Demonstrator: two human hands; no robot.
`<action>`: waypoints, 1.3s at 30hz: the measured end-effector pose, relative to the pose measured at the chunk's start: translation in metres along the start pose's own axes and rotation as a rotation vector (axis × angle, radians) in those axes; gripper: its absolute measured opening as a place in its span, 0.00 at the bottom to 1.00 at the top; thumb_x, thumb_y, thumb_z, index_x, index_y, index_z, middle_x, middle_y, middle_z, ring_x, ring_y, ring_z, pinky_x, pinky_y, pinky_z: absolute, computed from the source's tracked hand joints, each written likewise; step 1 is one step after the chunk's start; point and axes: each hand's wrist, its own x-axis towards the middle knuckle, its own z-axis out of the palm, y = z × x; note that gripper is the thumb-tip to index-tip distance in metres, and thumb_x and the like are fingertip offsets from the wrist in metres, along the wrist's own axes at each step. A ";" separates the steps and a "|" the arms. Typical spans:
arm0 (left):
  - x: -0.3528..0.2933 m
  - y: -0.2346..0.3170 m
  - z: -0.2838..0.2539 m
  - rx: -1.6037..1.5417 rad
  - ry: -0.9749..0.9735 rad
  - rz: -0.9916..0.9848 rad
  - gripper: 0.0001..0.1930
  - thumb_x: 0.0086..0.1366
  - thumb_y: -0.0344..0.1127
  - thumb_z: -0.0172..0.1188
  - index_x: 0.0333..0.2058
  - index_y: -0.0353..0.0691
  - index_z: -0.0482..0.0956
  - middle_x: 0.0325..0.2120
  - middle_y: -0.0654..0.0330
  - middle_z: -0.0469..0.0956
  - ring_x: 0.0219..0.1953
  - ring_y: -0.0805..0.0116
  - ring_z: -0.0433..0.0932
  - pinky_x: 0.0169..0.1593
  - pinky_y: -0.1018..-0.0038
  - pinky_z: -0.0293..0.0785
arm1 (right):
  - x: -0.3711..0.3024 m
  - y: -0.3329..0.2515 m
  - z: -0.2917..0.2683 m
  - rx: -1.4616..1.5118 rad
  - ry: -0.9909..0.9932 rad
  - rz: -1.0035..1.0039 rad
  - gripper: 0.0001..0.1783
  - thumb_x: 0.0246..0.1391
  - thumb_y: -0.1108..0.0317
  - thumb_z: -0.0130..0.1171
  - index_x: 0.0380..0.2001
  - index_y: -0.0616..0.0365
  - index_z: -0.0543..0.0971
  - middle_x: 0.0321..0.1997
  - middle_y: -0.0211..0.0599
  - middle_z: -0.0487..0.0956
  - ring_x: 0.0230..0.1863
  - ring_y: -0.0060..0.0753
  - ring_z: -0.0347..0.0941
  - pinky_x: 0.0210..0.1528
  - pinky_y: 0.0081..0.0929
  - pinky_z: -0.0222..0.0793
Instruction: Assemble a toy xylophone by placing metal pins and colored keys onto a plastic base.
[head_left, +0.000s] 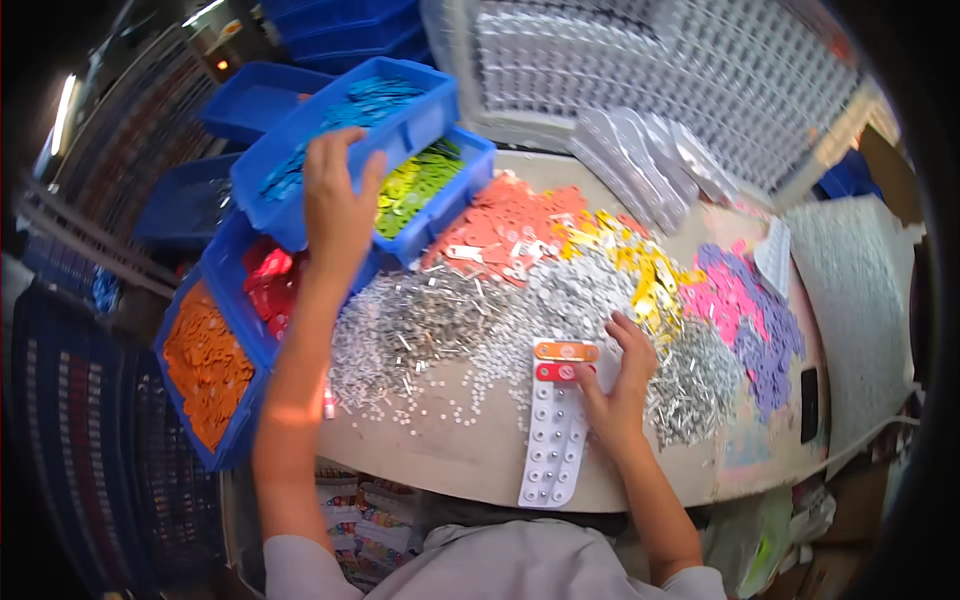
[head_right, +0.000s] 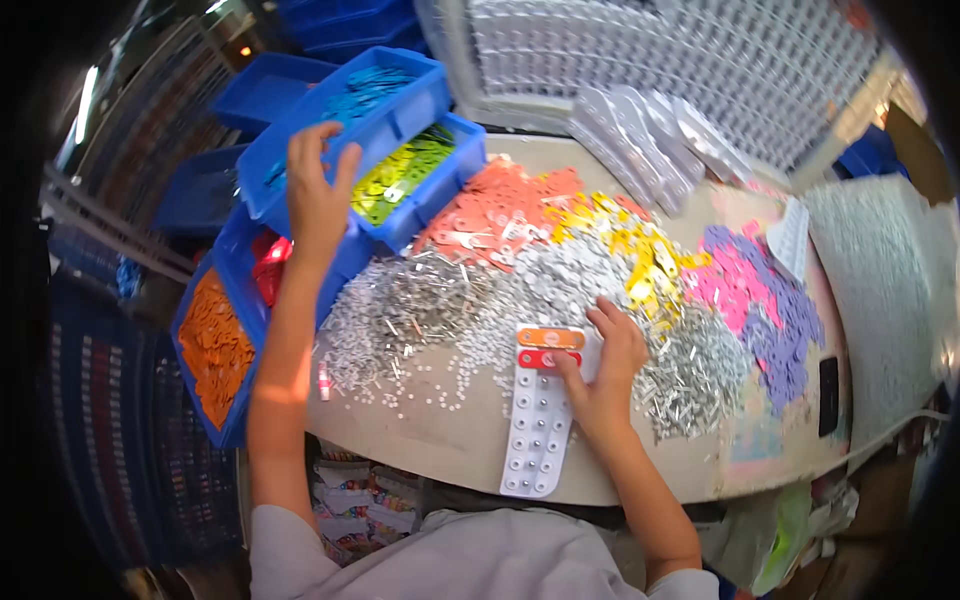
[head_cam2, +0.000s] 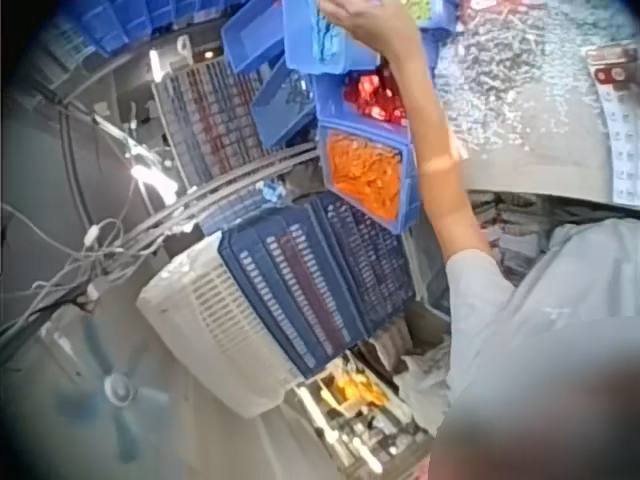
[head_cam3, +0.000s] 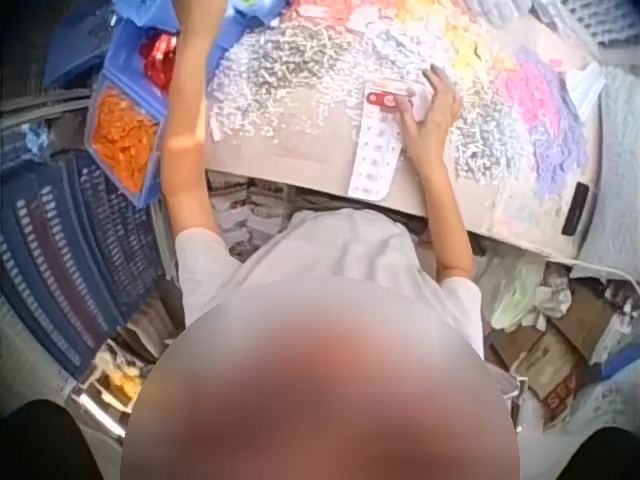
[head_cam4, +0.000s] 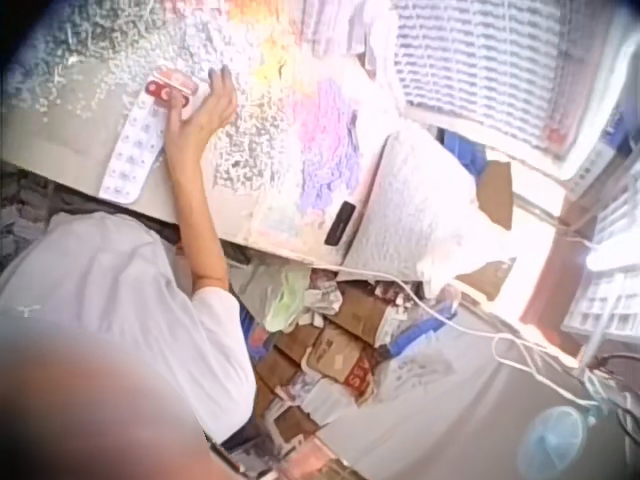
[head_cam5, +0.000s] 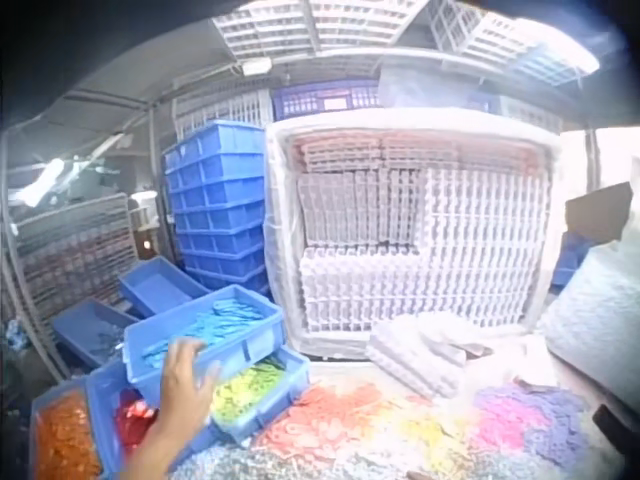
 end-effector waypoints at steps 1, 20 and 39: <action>0.013 -0.032 -0.004 0.098 -0.008 -0.052 0.19 0.70 0.40 0.66 0.53 0.36 0.76 0.51 0.49 0.78 0.52 0.50 0.77 0.54 0.62 0.75 | 0.000 -0.004 -0.001 -0.022 0.032 -0.023 0.30 0.52 0.65 0.73 0.57 0.59 0.75 0.68 0.49 0.72 0.70 0.52 0.64 0.72 0.48 0.51; 0.037 -0.228 0.020 0.147 -0.813 -0.392 0.12 0.56 0.33 0.69 0.40 0.38 0.89 0.38 0.45 0.87 0.42 0.49 0.86 0.47 0.58 0.81 | 0.233 -0.114 0.189 0.055 -0.351 -0.485 0.17 0.57 0.71 0.61 0.50 0.51 0.85 0.51 0.46 0.79 0.56 0.53 0.75 0.61 0.46 0.73; 0.059 -0.164 -0.017 -0.763 -0.392 -0.705 0.15 0.70 0.38 0.67 0.49 0.34 0.85 0.37 0.58 0.86 0.37 0.68 0.87 0.37 0.74 0.83 | 0.198 -0.106 0.137 0.628 -0.297 -0.119 0.13 0.64 0.74 0.61 0.52 0.57 0.79 0.36 0.36 0.84 0.37 0.27 0.83 0.37 0.25 0.78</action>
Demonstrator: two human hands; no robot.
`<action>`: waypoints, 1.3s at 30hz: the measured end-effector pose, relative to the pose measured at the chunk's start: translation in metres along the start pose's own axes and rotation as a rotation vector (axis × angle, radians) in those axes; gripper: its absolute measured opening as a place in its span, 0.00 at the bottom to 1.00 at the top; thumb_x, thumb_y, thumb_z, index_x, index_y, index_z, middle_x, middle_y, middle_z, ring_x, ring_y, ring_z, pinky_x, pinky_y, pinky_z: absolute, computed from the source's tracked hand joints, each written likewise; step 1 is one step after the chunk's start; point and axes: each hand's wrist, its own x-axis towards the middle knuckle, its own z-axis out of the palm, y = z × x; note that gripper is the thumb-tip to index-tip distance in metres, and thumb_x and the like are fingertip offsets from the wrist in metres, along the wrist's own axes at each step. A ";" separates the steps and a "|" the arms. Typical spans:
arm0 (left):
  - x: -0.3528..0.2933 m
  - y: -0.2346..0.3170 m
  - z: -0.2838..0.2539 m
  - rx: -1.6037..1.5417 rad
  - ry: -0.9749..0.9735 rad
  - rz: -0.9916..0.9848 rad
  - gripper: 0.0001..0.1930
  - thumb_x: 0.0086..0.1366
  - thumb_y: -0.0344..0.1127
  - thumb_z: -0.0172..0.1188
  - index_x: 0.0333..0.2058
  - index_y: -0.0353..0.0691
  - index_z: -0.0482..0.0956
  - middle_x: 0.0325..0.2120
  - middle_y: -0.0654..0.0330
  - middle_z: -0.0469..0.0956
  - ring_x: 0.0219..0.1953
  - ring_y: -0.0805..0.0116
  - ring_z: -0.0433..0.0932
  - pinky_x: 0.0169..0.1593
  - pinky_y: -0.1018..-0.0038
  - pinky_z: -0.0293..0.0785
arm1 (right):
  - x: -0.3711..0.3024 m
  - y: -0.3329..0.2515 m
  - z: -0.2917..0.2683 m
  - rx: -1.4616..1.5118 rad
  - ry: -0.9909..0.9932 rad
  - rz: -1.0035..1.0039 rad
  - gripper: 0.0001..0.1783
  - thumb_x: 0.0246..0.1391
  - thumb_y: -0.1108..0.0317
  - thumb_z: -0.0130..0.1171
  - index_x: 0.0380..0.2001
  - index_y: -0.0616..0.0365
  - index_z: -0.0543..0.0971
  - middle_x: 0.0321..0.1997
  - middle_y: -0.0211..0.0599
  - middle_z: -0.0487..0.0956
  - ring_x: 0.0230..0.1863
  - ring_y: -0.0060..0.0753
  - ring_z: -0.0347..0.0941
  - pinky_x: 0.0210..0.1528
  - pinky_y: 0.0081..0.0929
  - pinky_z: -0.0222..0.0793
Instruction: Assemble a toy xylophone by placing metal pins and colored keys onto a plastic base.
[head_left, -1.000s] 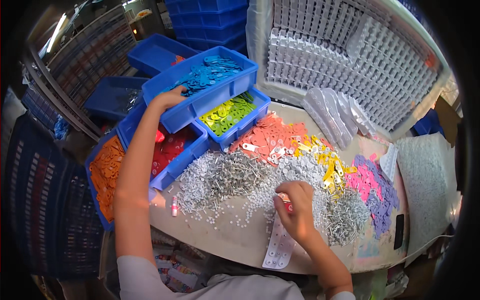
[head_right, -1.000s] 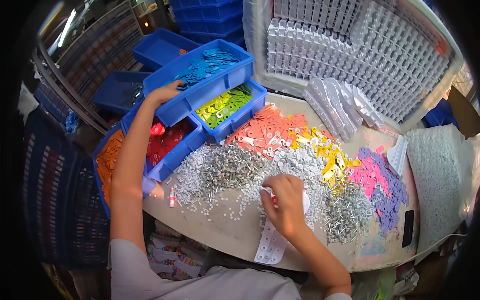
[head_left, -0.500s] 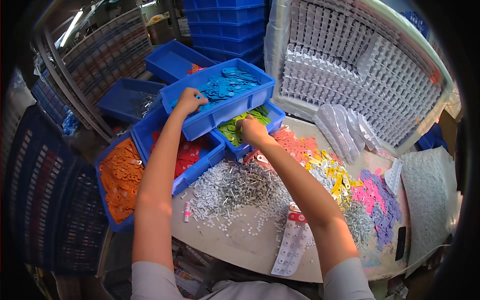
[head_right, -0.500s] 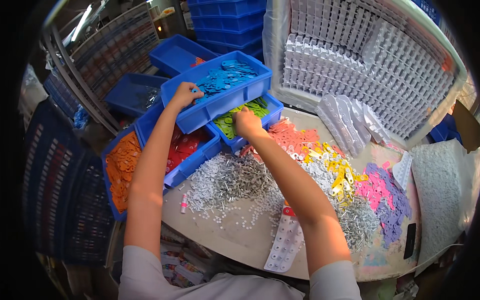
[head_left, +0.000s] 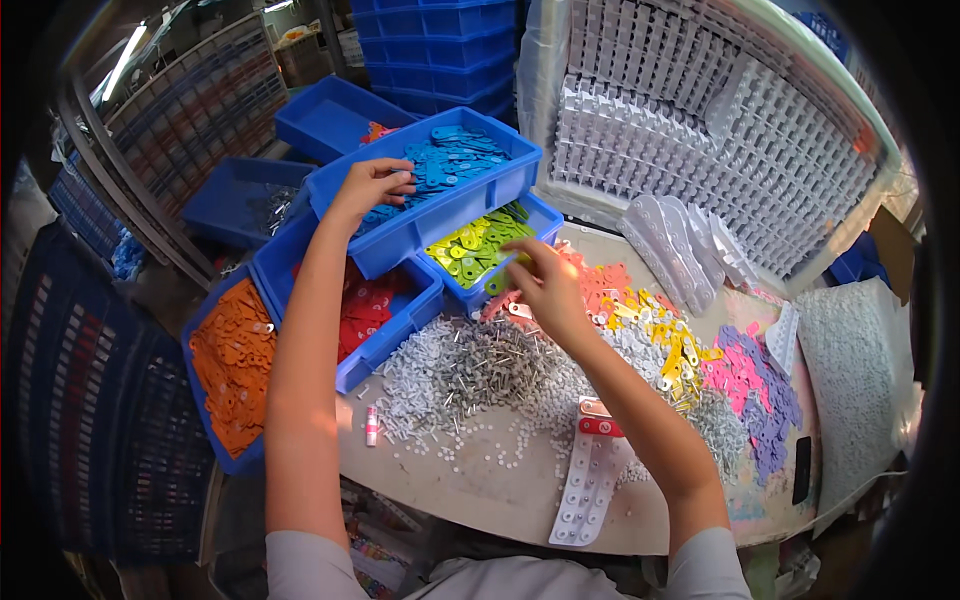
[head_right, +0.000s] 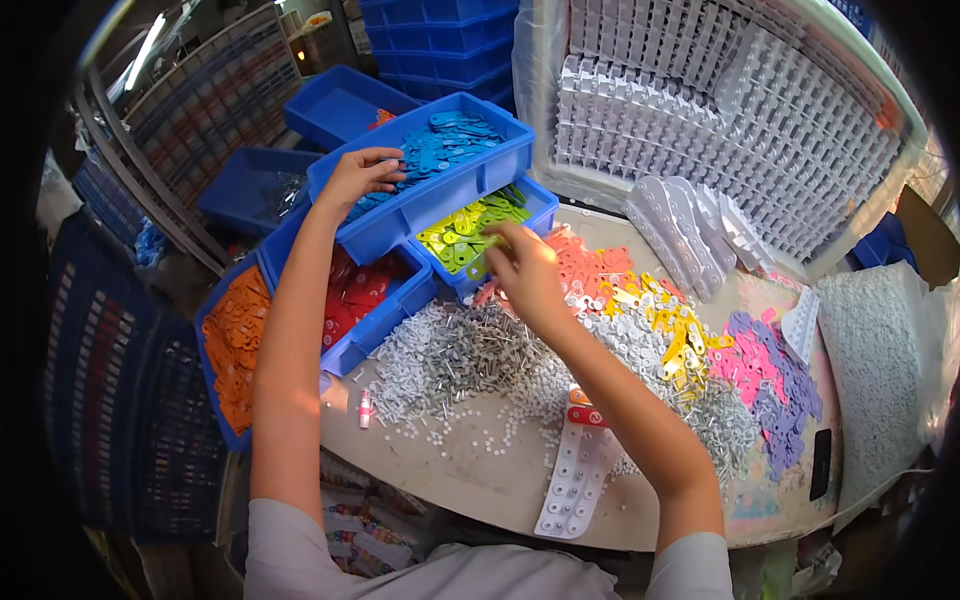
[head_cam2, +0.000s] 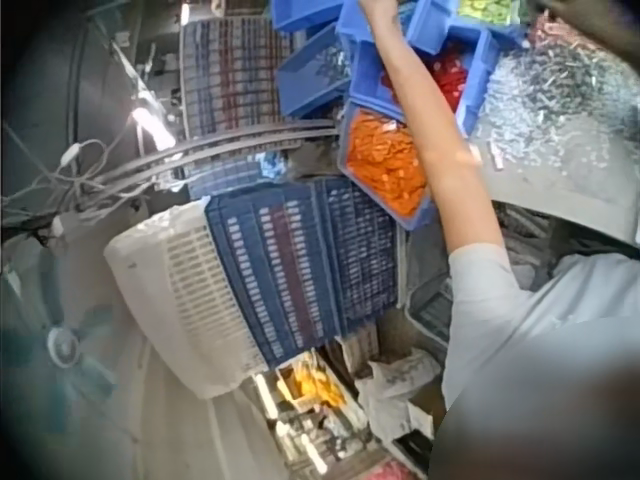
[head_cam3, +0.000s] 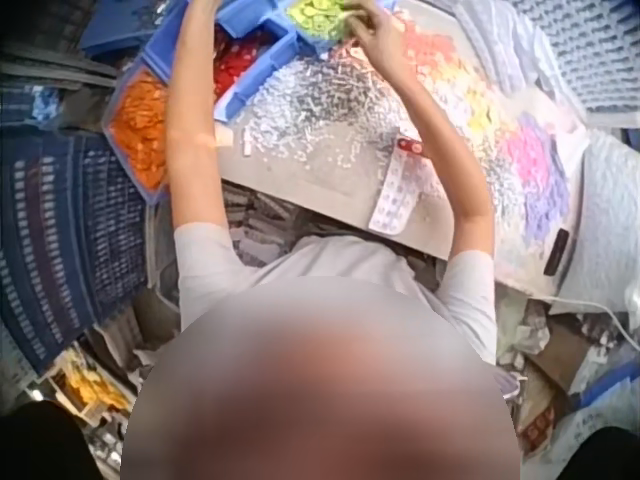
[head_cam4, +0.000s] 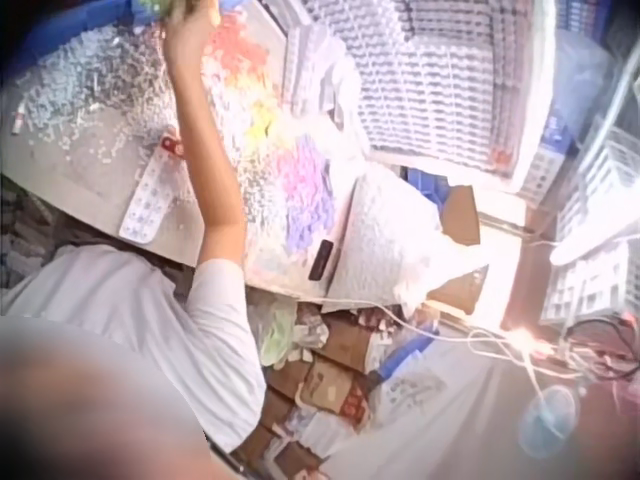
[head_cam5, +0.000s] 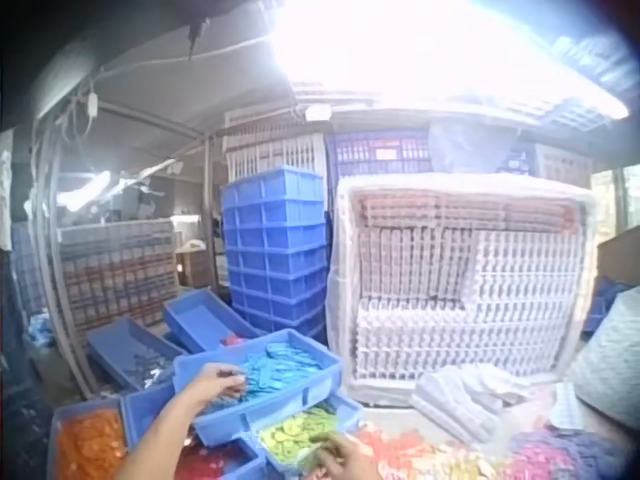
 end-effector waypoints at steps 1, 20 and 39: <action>0.000 0.004 0.005 -0.012 -0.010 0.020 0.15 0.71 0.37 0.67 0.51 0.34 0.85 0.41 0.56 0.87 0.40 0.67 0.88 0.40 0.74 0.84 | -0.019 -0.007 -0.021 0.137 -0.048 0.052 0.13 0.65 0.71 0.63 0.52 0.60 0.78 0.35 0.33 0.83 0.36 0.23 0.83 0.34 0.22 0.77; -0.100 0.058 0.083 -0.190 -0.103 0.064 0.13 0.76 0.37 0.57 0.52 0.38 0.74 0.42 0.50 0.87 0.41 0.62 0.88 0.40 0.75 0.81 | -0.247 -0.059 -0.122 -0.548 0.043 0.215 0.06 0.57 0.74 0.64 0.37 0.55 0.79 0.50 0.39 0.75 0.60 0.47 0.67 0.65 0.43 0.55; -0.285 -0.017 0.269 0.330 -0.536 0.207 0.07 0.58 0.36 0.72 0.32 0.40 0.86 0.30 0.60 0.75 0.41 0.59 0.75 0.49 0.65 0.68 | -0.289 -0.024 -0.083 -0.782 0.155 0.313 0.41 0.54 0.57 0.73 0.68 0.55 0.67 0.80 0.51 0.54 0.78 0.57 0.49 0.73 0.56 0.44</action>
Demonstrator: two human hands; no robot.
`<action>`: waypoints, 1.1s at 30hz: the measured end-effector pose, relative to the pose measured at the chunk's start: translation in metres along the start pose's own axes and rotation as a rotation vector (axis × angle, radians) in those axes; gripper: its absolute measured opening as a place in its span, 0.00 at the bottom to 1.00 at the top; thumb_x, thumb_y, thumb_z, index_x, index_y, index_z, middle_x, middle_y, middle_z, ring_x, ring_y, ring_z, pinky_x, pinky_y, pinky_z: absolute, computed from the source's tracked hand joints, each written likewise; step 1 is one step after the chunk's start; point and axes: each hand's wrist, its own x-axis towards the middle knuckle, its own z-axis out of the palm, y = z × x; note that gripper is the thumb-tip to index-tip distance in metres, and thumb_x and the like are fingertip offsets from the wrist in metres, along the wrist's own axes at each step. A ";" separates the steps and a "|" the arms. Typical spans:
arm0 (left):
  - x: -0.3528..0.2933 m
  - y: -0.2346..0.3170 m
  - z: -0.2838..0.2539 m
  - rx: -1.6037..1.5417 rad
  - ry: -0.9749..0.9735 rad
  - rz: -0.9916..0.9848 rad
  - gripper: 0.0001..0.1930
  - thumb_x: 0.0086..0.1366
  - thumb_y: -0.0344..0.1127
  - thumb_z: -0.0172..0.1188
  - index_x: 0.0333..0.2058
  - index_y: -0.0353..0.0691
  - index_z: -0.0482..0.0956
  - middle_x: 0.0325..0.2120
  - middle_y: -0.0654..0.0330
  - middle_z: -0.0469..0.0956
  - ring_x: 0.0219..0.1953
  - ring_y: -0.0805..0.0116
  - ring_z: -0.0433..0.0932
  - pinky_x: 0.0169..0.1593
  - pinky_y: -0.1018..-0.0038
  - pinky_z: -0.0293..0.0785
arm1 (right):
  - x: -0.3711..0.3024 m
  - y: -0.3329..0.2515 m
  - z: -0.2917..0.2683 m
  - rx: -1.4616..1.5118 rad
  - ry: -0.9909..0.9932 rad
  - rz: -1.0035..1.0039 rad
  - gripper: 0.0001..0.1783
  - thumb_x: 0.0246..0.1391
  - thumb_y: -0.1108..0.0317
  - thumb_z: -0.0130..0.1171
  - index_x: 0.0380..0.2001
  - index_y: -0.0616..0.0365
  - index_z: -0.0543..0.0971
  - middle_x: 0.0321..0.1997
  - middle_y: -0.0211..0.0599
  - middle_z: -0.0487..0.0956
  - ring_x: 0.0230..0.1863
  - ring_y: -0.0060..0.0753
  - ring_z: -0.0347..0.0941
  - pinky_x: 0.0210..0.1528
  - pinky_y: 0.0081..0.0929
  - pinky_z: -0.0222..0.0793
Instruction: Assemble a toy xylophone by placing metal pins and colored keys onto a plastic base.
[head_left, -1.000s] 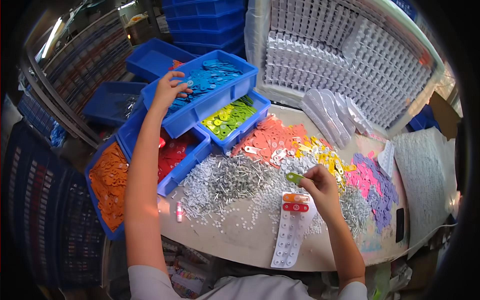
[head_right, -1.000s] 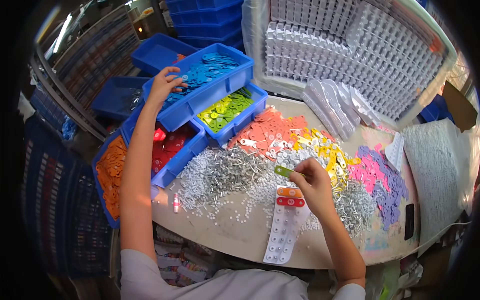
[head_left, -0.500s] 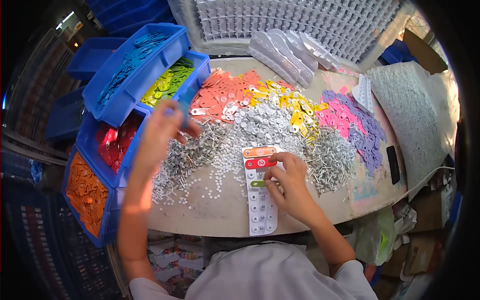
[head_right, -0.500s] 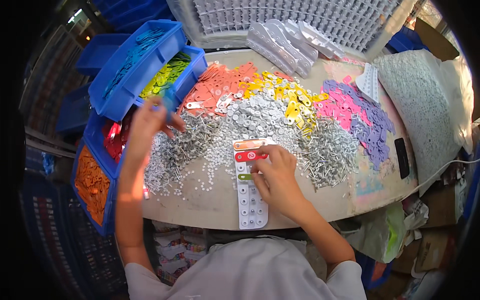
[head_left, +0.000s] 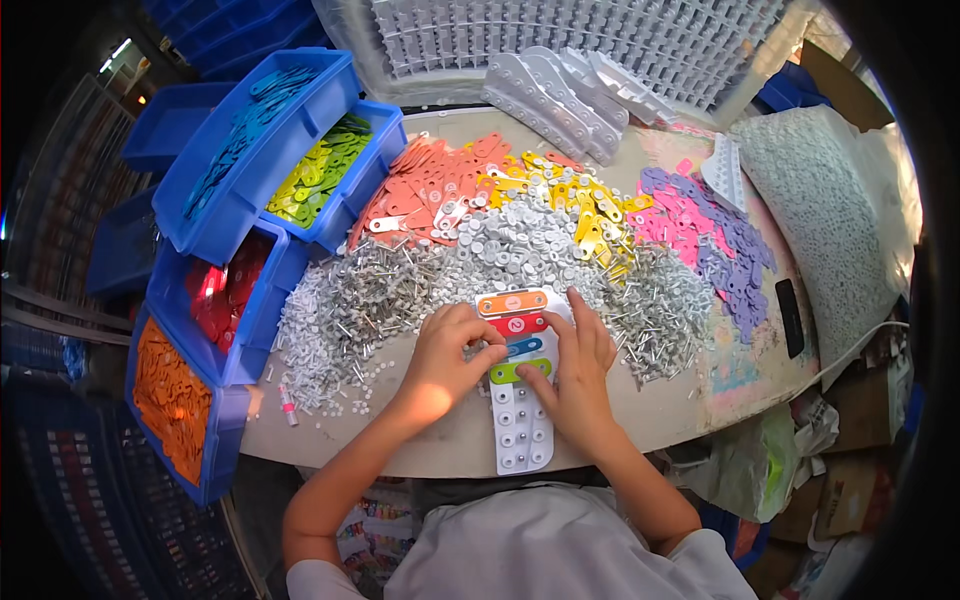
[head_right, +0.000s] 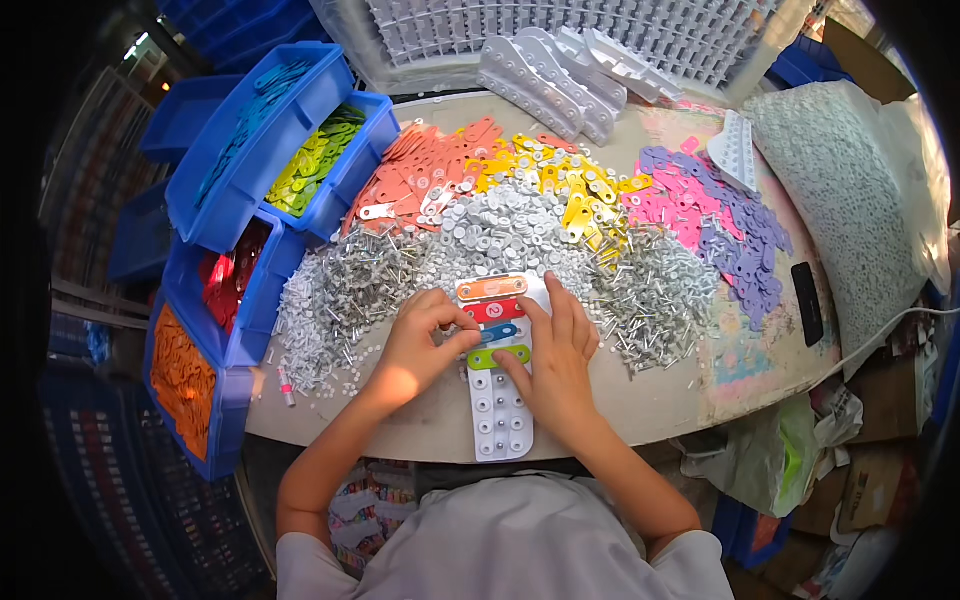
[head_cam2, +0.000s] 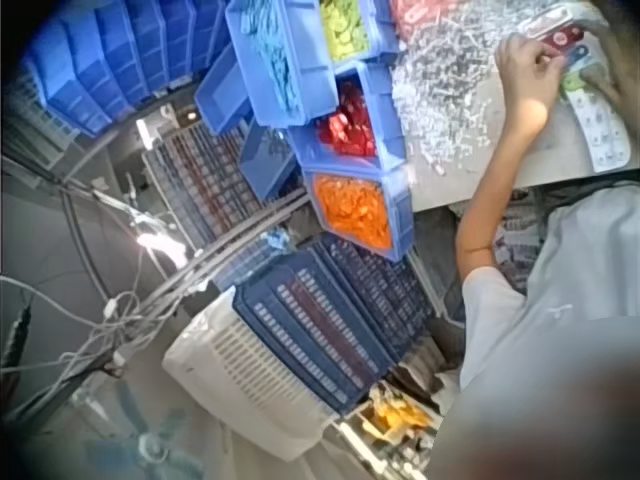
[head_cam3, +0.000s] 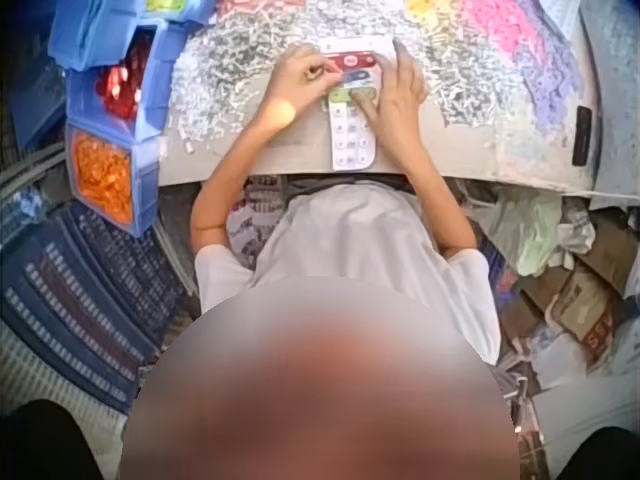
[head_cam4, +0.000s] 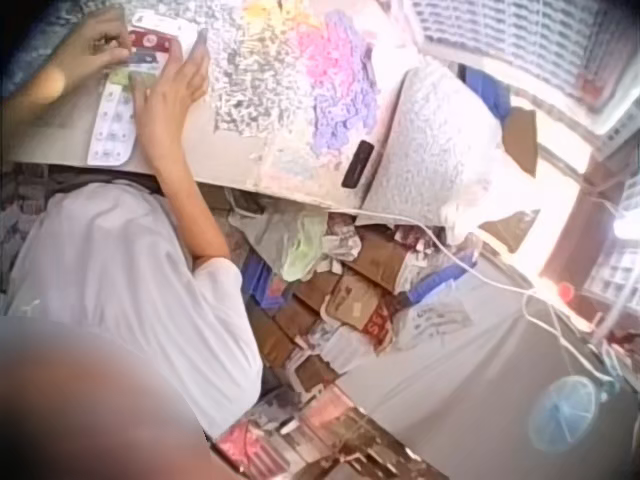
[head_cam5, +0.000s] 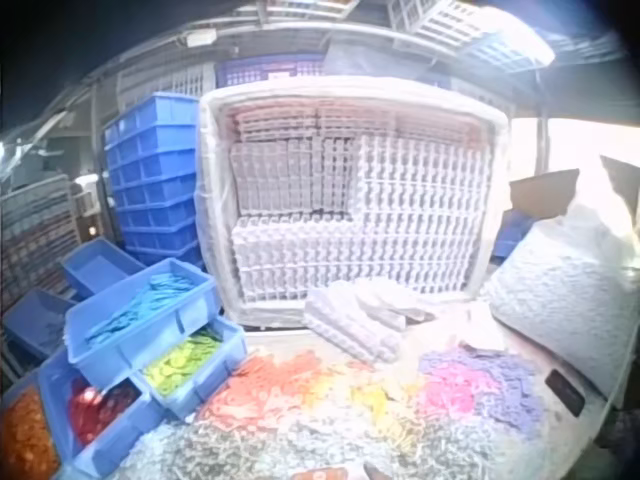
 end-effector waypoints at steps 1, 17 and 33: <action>0.002 -0.003 0.006 0.013 0.012 0.009 0.07 0.57 0.37 0.73 0.30 0.42 0.86 0.30 0.61 0.76 0.40 0.59 0.75 0.50 0.64 0.66 | -0.002 0.000 0.001 0.000 0.002 0.000 0.41 0.54 0.57 0.73 0.68 0.55 0.67 0.80 0.51 0.54 0.78 0.57 0.49 0.73 0.56 0.44; 0.057 -0.016 -0.016 0.100 0.183 0.020 0.12 0.61 0.36 0.72 0.39 0.37 0.83 0.33 0.56 0.82 0.34 0.60 0.79 0.38 0.66 0.74 | -0.004 0.000 0.006 0.053 0.021 0.036 0.42 0.54 0.57 0.73 0.67 0.58 0.67 0.81 0.52 0.54 0.79 0.58 0.48 0.73 0.57 0.42; 0.171 -0.114 -0.079 0.700 0.077 0.374 0.12 0.65 0.30 0.63 0.47 0.44 0.85 0.51 0.58 0.80 0.58 0.55 0.75 0.61 0.61 0.69 | 0.088 0.075 -0.050 -0.215 0.240 -0.166 0.16 0.54 0.77 0.64 0.47 0.53 0.83 0.46 0.36 0.79 0.53 0.44 0.72 0.59 0.43 0.62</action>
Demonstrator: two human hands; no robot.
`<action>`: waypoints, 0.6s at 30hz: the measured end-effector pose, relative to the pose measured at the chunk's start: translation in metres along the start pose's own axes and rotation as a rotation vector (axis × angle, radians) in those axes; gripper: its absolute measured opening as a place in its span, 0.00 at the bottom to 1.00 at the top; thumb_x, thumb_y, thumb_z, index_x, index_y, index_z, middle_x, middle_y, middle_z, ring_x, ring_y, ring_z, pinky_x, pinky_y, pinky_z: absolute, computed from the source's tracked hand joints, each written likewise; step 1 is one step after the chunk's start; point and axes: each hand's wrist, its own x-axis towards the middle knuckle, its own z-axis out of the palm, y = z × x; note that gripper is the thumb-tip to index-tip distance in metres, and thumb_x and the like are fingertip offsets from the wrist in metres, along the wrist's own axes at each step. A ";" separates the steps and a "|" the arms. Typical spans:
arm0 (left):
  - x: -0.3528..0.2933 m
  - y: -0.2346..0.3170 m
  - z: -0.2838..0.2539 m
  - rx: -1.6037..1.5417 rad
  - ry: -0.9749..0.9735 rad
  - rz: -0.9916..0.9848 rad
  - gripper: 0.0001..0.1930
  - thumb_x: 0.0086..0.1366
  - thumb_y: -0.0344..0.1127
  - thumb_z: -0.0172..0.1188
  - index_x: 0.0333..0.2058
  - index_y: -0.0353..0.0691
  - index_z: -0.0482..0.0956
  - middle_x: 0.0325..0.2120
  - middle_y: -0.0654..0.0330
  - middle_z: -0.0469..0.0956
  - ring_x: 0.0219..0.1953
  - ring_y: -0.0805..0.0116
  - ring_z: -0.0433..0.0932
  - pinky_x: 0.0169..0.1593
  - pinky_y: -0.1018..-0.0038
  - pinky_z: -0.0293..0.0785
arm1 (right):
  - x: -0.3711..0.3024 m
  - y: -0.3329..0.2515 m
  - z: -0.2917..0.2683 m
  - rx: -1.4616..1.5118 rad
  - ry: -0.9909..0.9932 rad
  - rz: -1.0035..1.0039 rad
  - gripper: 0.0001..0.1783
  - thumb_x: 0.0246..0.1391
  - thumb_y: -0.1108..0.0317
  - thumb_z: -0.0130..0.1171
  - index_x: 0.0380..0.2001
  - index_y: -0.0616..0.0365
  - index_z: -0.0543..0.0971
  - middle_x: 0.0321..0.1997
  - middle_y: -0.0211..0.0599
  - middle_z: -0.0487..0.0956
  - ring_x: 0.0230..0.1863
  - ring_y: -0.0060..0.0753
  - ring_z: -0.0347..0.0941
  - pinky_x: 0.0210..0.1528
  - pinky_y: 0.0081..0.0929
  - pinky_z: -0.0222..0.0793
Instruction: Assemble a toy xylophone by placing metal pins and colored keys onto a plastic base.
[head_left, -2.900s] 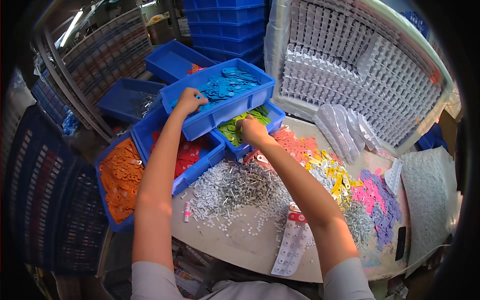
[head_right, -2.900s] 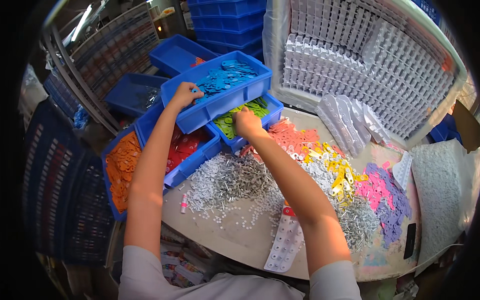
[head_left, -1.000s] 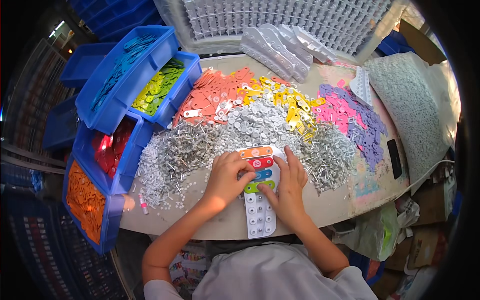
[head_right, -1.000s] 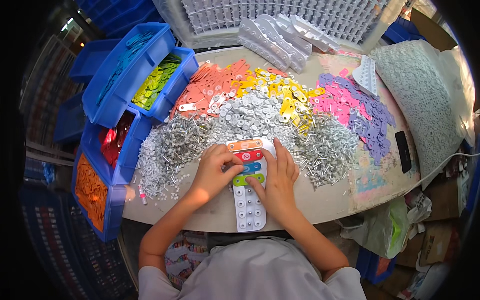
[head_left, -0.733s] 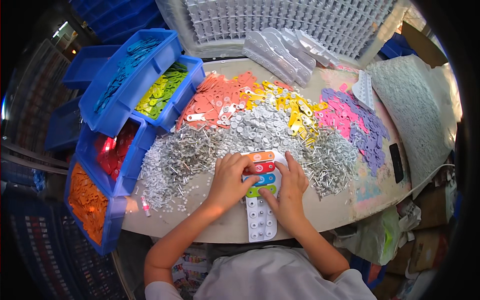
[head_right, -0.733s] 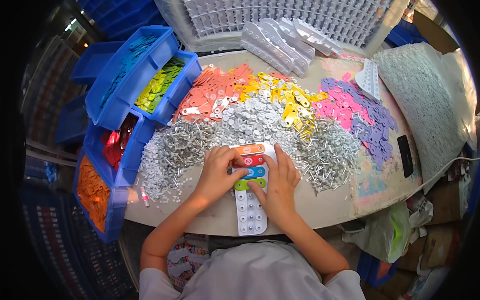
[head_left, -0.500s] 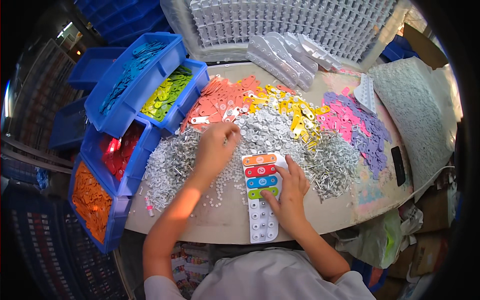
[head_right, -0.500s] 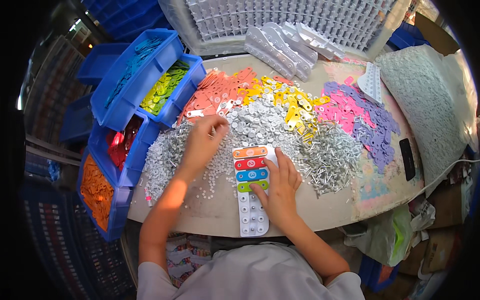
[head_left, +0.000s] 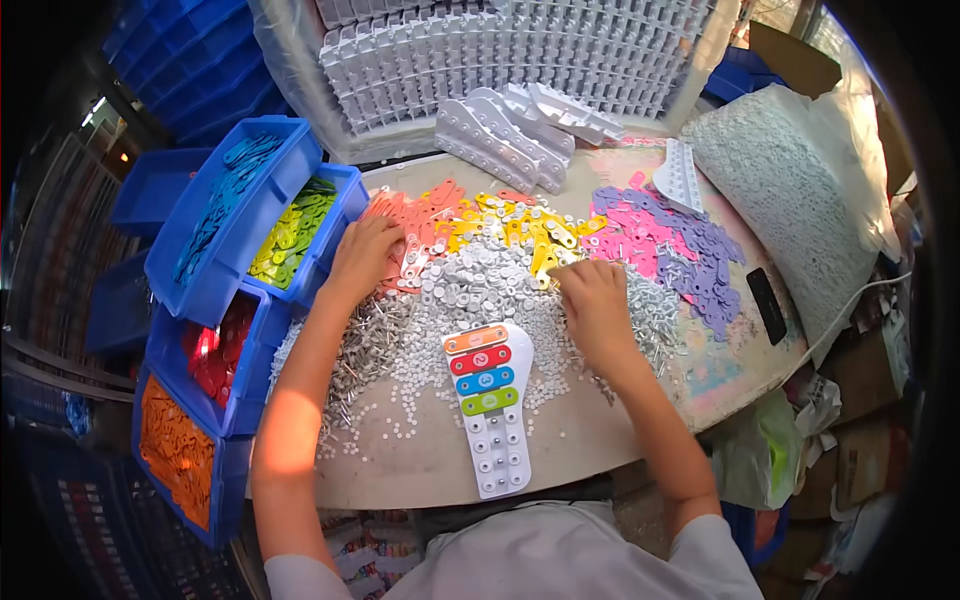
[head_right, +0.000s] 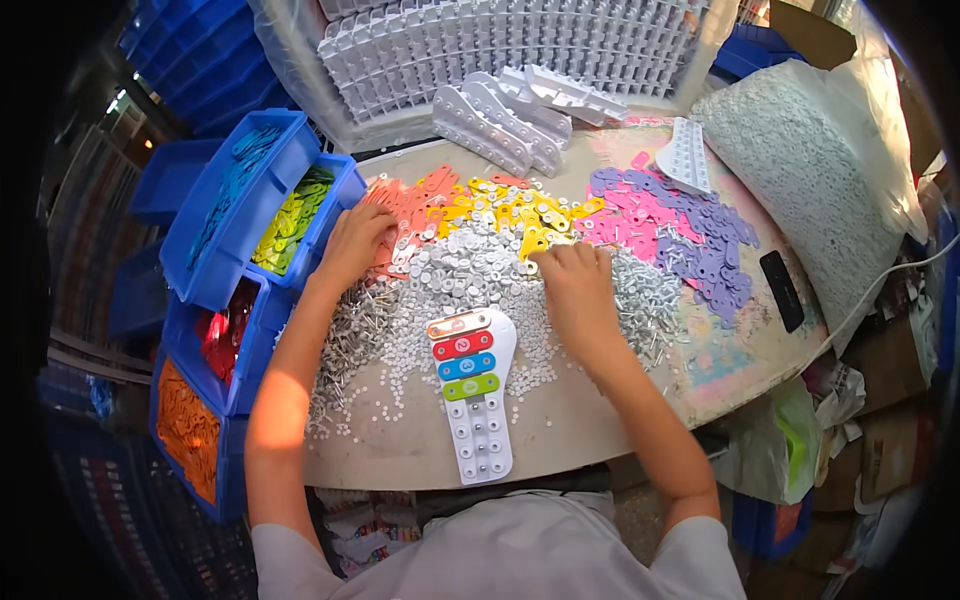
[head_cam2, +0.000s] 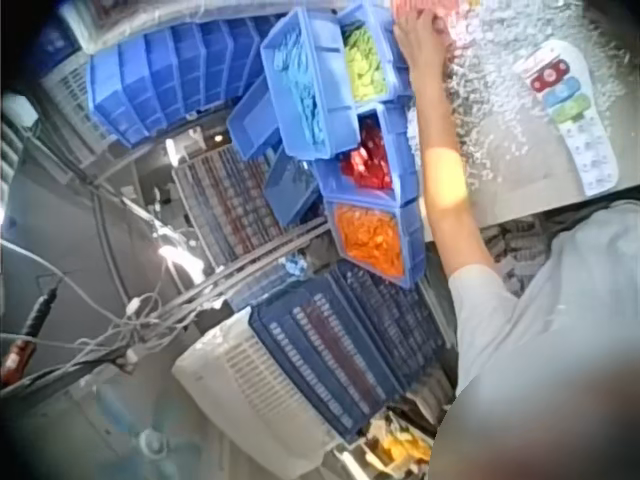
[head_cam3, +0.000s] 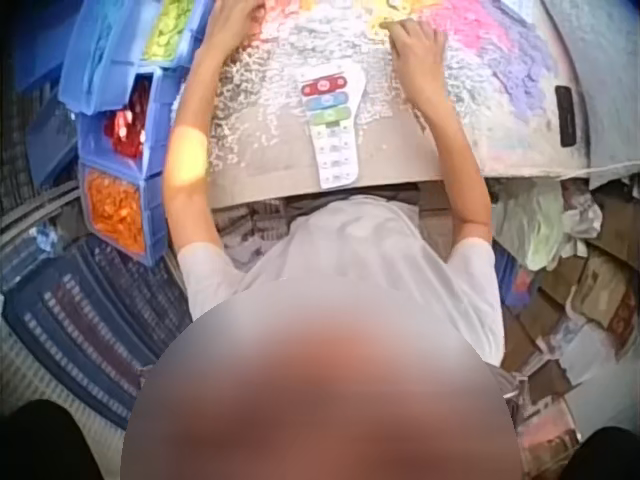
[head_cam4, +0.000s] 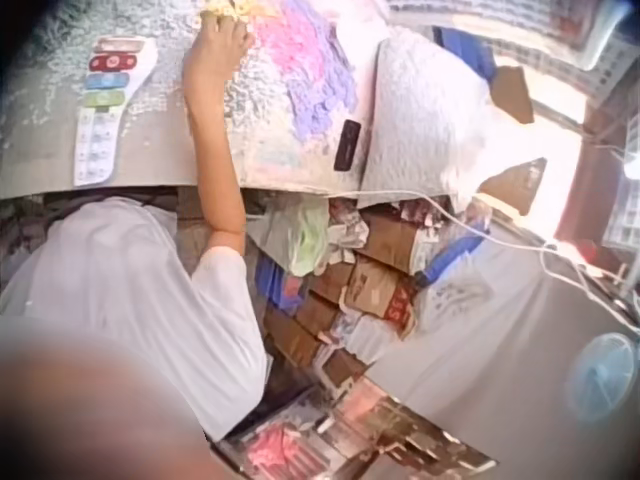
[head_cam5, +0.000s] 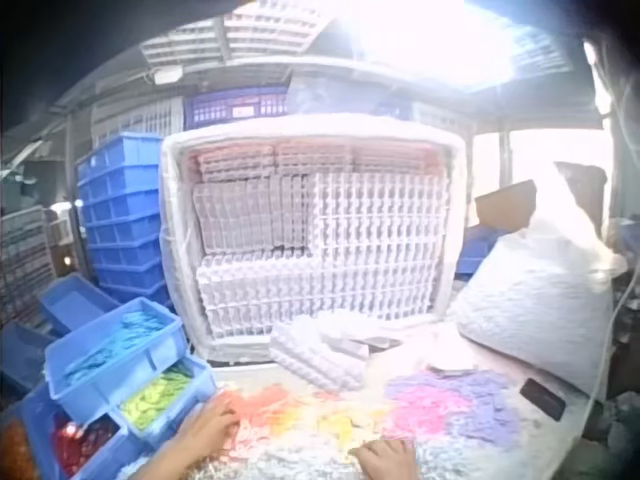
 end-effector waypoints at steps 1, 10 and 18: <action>0.001 -0.002 -0.001 0.001 0.002 0.004 0.12 0.65 0.30 0.63 0.47 0.44 0.85 0.51 0.58 0.80 0.58 0.55 0.75 0.61 0.61 0.69 | 0.010 0.012 0.003 -0.027 -0.047 0.019 0.17 0.54 0.78 0.64 0.47 0.53 0.83 0.47 0.35 0.80 0.54 0.43 0.72 0.59 0.42 0.62; -0.008 0.005 -0.044 0.015 -0.152 -0.164 0.11 0.60 0.36 0.71 0.35 0.38 0.80 0.35 0.56 0.82 0.45 0.51 0.80 0.49 0.57 0.74 | 0.071 0.052 0.043 -0.095 -0.367 -0.211 0.15 0.55 0.75 0.61 0.45 0.50 0.84 0.46 0.34 0.81 0.56 0.42 0.73 0.59 0.43 0.64; -0.054 0.081 -0.069 -0.755 -0.023 -0.509 0.07 0.68 0.34 0.67 0.35 0.35 0.82 0.25 0.64 0.83 0.29 0.78 0.80 0.32 0.75 0.72 | 0.071 0.078 0.041 -0.013 -0.525 -0.235 0.14 0.53 0.70 0.67 0.44 0.49 0.80 0.46 0.33 0.79 0.56 0.43 0.73 0.56 0.45 0.67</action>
